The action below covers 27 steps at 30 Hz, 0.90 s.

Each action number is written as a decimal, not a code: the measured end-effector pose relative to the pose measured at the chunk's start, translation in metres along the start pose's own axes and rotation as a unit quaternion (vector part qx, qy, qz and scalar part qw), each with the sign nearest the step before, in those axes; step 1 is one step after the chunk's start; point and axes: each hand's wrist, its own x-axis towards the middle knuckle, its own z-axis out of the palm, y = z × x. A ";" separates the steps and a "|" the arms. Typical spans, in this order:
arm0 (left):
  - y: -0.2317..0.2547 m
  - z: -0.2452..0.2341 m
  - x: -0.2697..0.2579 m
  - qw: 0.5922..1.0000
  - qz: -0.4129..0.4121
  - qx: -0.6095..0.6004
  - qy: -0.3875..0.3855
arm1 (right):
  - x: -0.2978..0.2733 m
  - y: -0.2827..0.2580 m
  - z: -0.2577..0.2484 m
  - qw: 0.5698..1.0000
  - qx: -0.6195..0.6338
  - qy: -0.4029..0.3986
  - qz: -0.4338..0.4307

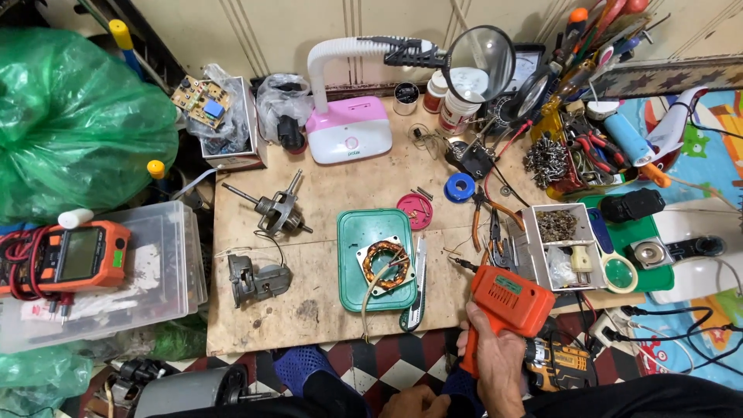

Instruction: The person sits on the floor and works on a small electrical component, likely a motor stator, placed on a green plastic lid. They use a heat gun to apply heat to the copper windings and manipulate the wires with their hands throughout the process.

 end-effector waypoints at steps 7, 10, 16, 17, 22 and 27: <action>0.004 -0.008 -0.005 1.000 -0.005 -0.016 -0.018 | -0.005 -0.004 0.005 1.000 0.001 0.002 -0.018; 0.008 -0.011 -0.010 1.000 -0.004 -0.018 -0.019 | -0.007 -0.007 0.006 1.000 0.007 0.003 -0.007; 0.004 -0.005 0.000 1.000 -0.009 -0.009 -0.020 | -0.007 -0.006 0.005 0.999 0.037 -0.013 -0.007; 0.005 -0.007 -0.003 1.000 -0.005 -0.010 -0.023 | -0.008 -0.006 0.005 0.999 0.036 -0.010 -0.009; 0.007 -0.010 -0.006 0.999 -0.004 -0.010 -0.030 | -0.005 -0.005 0.005 0.999 0.041 -0.007 -0.013; 0.006 -0.009 -0.005 0.999 0.000 -0.020 -0.026 | -0.003 -0.002 0.005 0.998 0.059 -0.006 -0.016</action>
